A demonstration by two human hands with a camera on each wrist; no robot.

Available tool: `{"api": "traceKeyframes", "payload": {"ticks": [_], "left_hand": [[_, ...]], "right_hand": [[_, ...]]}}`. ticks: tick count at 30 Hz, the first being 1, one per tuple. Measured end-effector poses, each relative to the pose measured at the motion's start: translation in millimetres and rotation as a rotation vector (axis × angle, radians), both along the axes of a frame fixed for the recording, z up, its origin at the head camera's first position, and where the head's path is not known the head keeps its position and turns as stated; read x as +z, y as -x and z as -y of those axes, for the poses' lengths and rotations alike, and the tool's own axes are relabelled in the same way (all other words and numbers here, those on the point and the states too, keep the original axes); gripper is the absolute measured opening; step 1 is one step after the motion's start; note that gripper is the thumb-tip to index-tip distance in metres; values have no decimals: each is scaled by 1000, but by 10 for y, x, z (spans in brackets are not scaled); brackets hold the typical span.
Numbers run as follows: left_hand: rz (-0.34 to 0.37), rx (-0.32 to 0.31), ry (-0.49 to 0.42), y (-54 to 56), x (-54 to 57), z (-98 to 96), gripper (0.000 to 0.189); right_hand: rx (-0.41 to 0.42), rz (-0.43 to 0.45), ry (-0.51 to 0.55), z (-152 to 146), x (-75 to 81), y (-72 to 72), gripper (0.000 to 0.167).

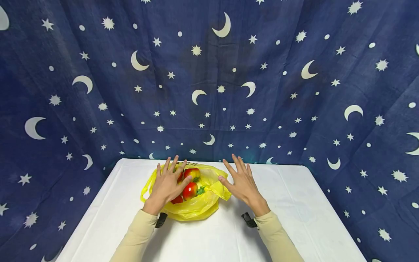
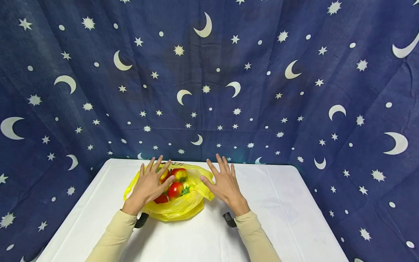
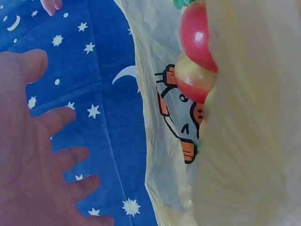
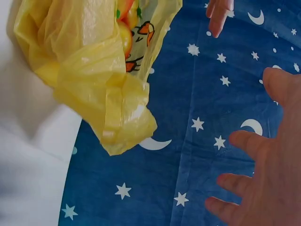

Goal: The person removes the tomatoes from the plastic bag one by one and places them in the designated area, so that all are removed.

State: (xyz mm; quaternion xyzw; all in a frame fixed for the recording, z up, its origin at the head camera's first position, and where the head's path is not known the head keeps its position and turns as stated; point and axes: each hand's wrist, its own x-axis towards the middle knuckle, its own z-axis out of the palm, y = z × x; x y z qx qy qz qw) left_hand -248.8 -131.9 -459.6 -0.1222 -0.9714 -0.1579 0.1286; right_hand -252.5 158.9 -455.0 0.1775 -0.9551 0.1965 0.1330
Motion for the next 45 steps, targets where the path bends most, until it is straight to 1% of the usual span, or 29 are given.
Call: {"api": "traceKeyframes", "payload": {"ticks": [5, 8, 12, 16, 20, 24, 30, 33, 40, 45], "left_hand": [[-23, 9, -15, -40, 4, 55, 69], [-33, 17, -41, -72, -5, 104, 68], [-41, 26, -76, -121, -37, 188, 67], [-68, 31, -98, -141, -81, 251, 66], [-100, 31, -135, -155, -110, 310, 65], [-103, 27, -186, -164, -141, 382, 64], [-96, 38, -263, -190, -173, 480, 62], [-78, 53, -299, -201, -194, 528, 62], [13, 109, -350, -188, -288, 659, 63], [90, 115, -378, -180, -351, 749, 65]], "right_hand": [[7, -17, 18, 29, -17, -33, 69], [15, -35, 36, 53, -31, -53, 68], [33, -40, 78, 93, -40, -75, 67], [40, -39, 123, 127, -54, -98, 65], [62, -69, 188, 174, -83, -117, 63], [84, -85, 244, 228, -94, -136, 62], [116, -88, 316, 310, -107, -155, 62], [125, -78, 337, 355, -119, -164, 61], [152, -26, 410, 456, -160, -184, 62], [158, 13, 433, 512, -194, -181, 61]]}}
